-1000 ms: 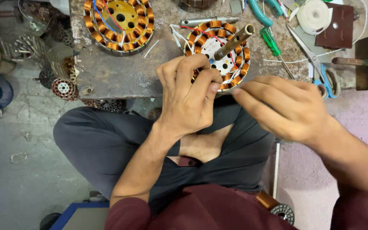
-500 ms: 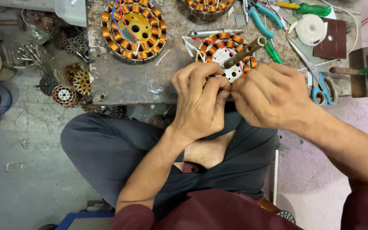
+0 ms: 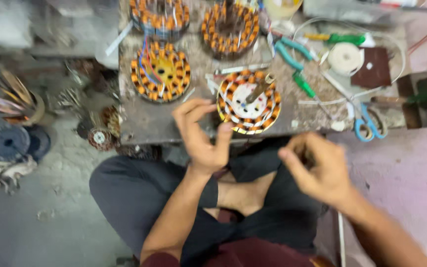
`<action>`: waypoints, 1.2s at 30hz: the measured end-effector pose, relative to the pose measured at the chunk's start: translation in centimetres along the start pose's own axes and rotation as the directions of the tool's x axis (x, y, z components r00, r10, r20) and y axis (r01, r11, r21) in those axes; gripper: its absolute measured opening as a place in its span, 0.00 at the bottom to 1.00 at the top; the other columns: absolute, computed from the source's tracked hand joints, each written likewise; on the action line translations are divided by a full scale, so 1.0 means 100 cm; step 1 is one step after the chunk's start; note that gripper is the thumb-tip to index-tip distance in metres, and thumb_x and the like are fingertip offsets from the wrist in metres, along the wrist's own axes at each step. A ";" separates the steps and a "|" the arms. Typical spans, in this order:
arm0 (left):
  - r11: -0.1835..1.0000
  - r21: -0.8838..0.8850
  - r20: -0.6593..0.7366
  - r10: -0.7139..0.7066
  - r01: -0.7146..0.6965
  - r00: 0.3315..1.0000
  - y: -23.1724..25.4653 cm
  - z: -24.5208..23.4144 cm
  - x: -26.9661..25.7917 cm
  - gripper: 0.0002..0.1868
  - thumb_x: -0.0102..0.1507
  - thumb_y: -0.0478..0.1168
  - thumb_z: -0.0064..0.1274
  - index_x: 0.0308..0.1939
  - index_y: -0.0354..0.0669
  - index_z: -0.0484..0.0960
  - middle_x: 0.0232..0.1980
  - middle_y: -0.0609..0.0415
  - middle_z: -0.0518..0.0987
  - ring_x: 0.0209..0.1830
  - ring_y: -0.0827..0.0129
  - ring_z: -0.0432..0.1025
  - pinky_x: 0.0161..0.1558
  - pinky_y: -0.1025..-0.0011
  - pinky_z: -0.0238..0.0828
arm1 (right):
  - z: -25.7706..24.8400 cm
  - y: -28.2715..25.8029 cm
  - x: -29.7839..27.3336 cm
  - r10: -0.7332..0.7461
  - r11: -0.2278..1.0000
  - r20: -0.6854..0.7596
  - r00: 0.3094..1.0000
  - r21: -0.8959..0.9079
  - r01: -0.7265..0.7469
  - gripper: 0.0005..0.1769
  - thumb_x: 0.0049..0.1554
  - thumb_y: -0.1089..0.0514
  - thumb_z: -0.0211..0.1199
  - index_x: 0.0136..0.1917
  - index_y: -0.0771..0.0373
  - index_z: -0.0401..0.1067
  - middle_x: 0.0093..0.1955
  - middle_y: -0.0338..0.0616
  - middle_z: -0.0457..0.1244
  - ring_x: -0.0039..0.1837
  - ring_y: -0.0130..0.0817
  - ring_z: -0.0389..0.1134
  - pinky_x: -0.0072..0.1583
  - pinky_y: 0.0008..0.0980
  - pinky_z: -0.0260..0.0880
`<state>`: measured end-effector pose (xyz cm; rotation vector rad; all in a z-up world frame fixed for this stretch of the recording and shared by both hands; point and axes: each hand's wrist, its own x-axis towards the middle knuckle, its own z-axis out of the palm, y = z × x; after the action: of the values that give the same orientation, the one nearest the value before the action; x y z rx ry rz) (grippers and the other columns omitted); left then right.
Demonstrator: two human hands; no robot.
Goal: The person is winding copper wire onto motor stators. They use a tool to guide the wire through slots, tie off sections with white string, and trim excess string with scissors.
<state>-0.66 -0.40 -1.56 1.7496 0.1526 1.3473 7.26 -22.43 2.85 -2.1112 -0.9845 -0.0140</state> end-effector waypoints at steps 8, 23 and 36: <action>0.921 -0.288 0.058 -0.257 0.262 0.965 -0.024 0.001 -0.001 0.16 0.67 0.34 0.57 0.55 0.35 0.71 0.55 0.54 0.64 0.48 0.74 0.62 0.54 0.75 0.63 | 0.070 0.054 -0.098 0.305 0.924 0.045 0.951 0.227 -0.307 0.09 0.52 0.59 0.69 0.36 0.64 0.73 0.25 0.41 0.63 0.28 0.25 0.61 0.33 0.28 0.61; 0.884 0.373 0.334 0.156 -0.282 0.930 0.055 0.023 0.063 0.18 0.63 0.47 0.65 0.49 0.38 0.83 0.40 0.48 0.79 0.42 0.55 0.73 0.45 0.62 0.69 | 0.101 0.113 -0.077 0.010 0.959 0.200 0.980 0.277 -0.066 0.10 0.52 0.57 0.70 0.38 0.66 0.73 0.30 0.47 0.65 0.31 0.37 0.66 0.36 0.34 0.66; 0.713 0.429 0.335 0.445 -0.555 0.831 0.013 0.028 0.236 0.15 0.70 0.45 0.58 0.39 0.34 0.82 0.28 0.42 0.77 0.27 0.51 0.73 0.32 0.58 0.64 | 0.126 0.145 -0.072 0.229 0.857 0.222 0.948 0.416 -0.305 0.10 0.52 0.58 0.71 0.36 0.65 0.74 0.25 0.37 0.62 0.29 0.22 0.57 0.33 0.27 0.59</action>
<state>10.61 10.81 16.21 2.5115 -0.1143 1.5889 7.92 -24.31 -17.59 -1.8162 -0.6923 0.4928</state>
